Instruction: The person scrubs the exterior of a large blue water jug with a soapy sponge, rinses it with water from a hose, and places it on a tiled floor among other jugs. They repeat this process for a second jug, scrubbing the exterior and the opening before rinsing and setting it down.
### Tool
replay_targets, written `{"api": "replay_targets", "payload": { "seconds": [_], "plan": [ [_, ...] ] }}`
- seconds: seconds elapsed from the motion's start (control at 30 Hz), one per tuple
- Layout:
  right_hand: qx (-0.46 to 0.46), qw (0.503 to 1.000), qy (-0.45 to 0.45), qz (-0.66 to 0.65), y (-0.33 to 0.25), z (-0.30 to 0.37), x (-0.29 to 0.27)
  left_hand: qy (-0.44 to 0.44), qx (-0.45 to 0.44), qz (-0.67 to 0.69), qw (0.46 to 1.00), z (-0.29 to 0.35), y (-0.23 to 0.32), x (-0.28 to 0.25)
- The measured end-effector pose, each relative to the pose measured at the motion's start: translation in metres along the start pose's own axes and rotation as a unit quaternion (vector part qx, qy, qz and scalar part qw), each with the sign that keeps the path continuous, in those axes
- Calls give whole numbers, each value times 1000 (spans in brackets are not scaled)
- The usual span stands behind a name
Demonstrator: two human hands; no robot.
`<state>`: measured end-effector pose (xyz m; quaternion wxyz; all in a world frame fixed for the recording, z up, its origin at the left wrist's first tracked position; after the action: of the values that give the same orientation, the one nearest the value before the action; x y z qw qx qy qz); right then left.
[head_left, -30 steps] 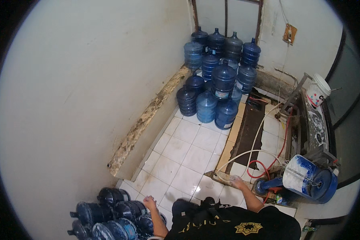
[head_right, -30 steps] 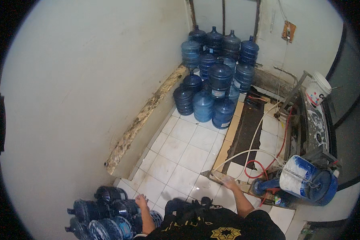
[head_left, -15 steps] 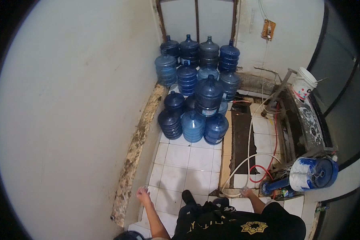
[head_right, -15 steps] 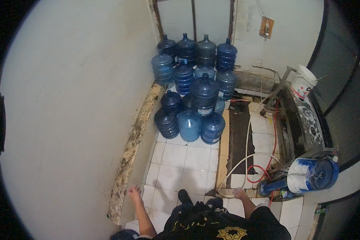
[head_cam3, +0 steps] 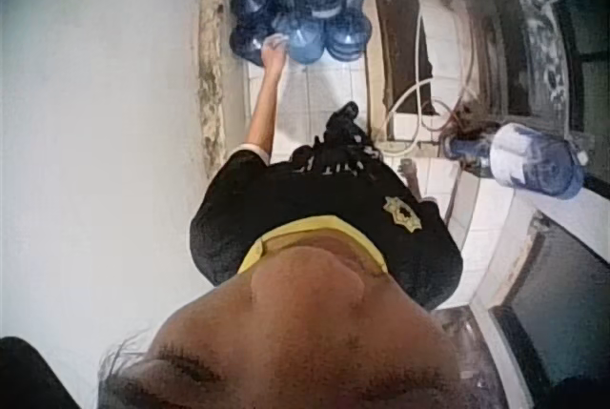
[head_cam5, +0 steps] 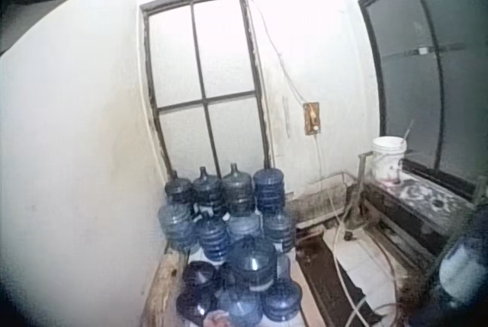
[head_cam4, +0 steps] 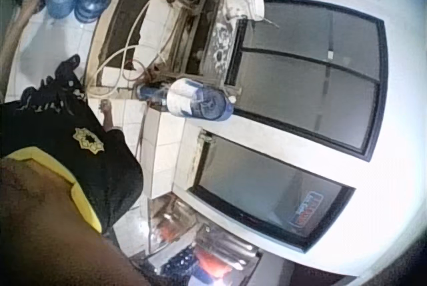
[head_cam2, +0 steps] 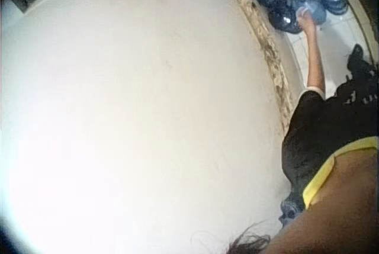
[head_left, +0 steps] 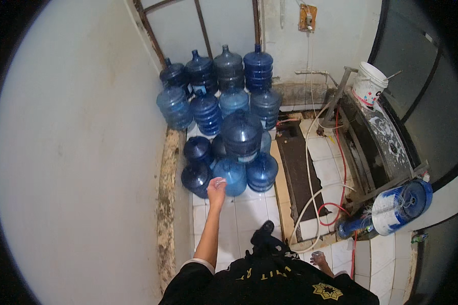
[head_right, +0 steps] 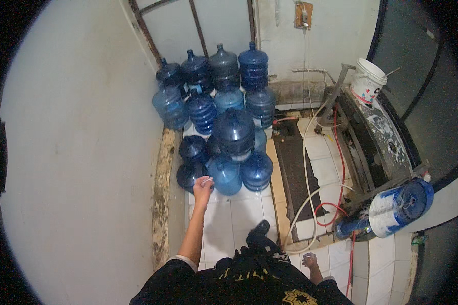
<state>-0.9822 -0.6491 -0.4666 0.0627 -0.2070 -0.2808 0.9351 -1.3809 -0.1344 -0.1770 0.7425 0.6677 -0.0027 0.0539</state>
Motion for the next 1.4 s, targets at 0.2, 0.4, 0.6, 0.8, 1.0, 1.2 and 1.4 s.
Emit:
{"api": "replay_targets", "payload": {
  "seconds": [0.2,0.4,0.6,0.8,1.0,1.2,1.4],
  "plan": [
    [-332,918,133,171,-132,-103,-4,-76,117,-159,977,-116,60,122],
    [-310,920,201,131,-306,-106,-21,-75,141,-406,900,-215,80,181],
    [-214,961,171,48,-316,-103,-43,-65,103,-469,875,-296,53,216],
    [-26,957,244,-157,-218,-48,-35,-54,154,-255,953,-338,4,220],
    [128,948,201,-209,-156,-4,16,-12,221,-168,961,-360,24,227],
    [140,923,235,-270,-98,-10,12,-103,254,21,961,-354,136,322],
    [-114,918,366,98,-202,-89,-81,-299,339,43,891,-282,248,441]
  ]
}}
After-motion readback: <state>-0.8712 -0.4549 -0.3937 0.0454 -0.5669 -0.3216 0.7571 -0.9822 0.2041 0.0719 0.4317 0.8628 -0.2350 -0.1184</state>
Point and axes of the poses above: each hand's wrist, its own z-axis away from the middle knuckle, its own x-axis out of the palm, y = z × x, the point moved 7 cm from there along -z, towards the middle knuckle, and after that the axes turned 9 degrees about z, right-handed, at the moved point
